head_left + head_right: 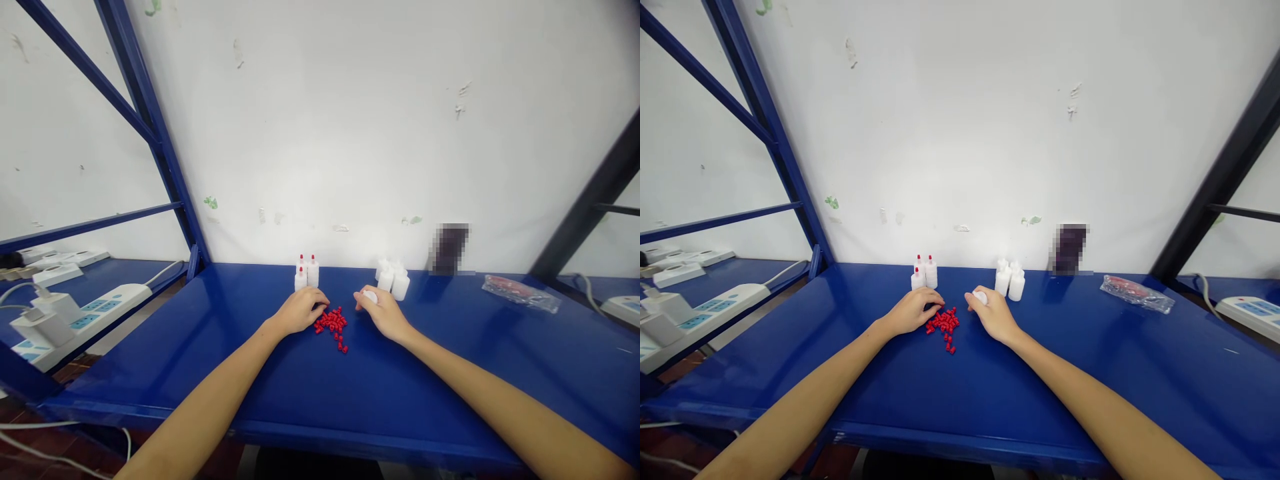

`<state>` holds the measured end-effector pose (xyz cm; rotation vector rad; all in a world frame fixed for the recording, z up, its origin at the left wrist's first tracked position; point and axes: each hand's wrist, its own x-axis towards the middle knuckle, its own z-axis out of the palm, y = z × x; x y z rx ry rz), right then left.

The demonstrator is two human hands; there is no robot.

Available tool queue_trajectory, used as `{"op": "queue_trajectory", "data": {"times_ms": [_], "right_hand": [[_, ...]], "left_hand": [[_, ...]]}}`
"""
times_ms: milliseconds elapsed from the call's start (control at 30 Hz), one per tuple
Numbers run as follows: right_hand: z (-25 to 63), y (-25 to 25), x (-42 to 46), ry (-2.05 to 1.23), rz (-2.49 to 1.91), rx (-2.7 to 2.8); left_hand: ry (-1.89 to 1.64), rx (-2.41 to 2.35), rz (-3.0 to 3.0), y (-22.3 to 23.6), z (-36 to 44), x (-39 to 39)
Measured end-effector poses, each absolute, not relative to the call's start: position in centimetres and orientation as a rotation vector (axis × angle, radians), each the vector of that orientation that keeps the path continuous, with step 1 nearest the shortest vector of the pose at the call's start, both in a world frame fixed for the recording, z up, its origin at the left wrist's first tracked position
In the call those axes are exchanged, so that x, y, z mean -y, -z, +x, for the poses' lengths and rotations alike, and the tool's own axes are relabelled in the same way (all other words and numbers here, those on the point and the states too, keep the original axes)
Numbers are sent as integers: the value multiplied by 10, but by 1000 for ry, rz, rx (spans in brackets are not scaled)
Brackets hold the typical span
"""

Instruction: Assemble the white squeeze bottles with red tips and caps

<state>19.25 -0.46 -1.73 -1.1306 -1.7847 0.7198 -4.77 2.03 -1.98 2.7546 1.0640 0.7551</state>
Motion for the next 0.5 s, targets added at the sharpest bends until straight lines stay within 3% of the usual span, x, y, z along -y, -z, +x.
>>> {"op": "queue_trajectory", "data": {"times_ms": [233, 500], "right_hand": [[192, 17, 4, -771, -1045, 1921], [189, 13, 13, -453, -1200, 2168]], "left_hand": [[-811, -1193, 2692, 25, -45, -23], [-836, -1273, 2665, 25, -45, -23]]}}
